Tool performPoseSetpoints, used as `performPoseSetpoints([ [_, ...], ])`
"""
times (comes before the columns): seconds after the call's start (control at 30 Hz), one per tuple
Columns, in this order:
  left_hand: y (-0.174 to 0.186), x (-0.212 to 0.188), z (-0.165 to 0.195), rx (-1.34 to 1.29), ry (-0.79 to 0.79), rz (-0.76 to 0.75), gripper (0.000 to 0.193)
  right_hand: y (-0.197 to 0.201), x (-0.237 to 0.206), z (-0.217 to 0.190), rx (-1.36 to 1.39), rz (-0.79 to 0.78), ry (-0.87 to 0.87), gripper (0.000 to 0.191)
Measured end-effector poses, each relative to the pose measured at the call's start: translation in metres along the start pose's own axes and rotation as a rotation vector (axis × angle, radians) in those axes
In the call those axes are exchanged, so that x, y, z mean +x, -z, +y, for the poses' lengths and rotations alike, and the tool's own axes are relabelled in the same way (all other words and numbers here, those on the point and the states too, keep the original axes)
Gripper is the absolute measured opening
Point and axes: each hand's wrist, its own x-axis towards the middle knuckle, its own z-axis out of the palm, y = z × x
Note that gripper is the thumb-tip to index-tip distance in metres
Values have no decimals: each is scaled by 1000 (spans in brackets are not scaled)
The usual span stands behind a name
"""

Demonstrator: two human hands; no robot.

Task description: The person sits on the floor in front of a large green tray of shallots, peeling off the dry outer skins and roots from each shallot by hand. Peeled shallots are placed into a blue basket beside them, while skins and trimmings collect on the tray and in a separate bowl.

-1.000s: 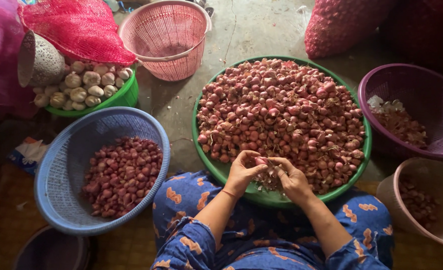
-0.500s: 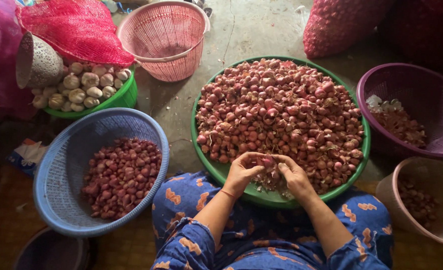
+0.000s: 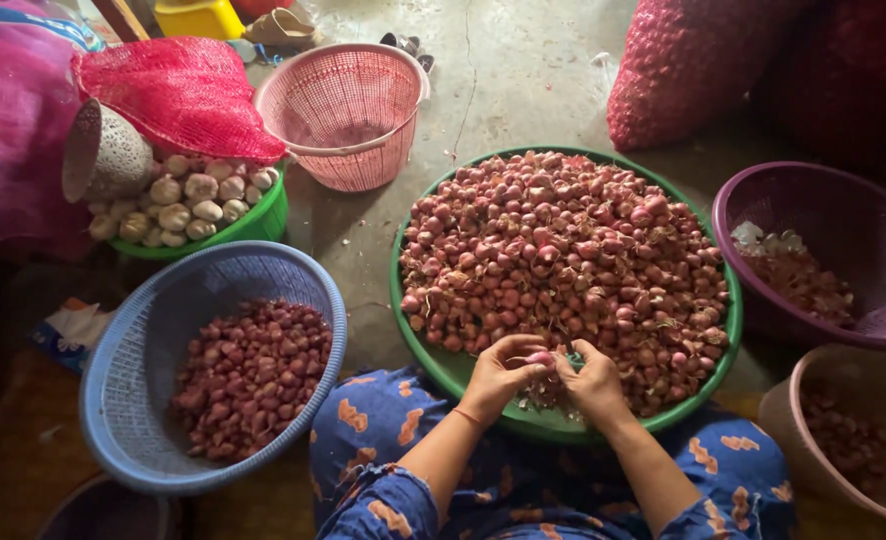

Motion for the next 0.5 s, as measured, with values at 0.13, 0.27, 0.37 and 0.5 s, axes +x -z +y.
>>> performPoseSetpoints([
  [0.13,3,5,-4,10,-55,5,33,4,2,-2,432,-98,-139,22],
  [0.27,6,7,-4,98,-73,-8,31,6,3,-2,678,-120,-122,36],
  [0.37,5,3,-2,250,-79,20,31,1,1,3,536,-95,-43,31],
  [0.5,7,2,14,-22,-40,27,27,-4,0,7,412,-71,0,33],
])
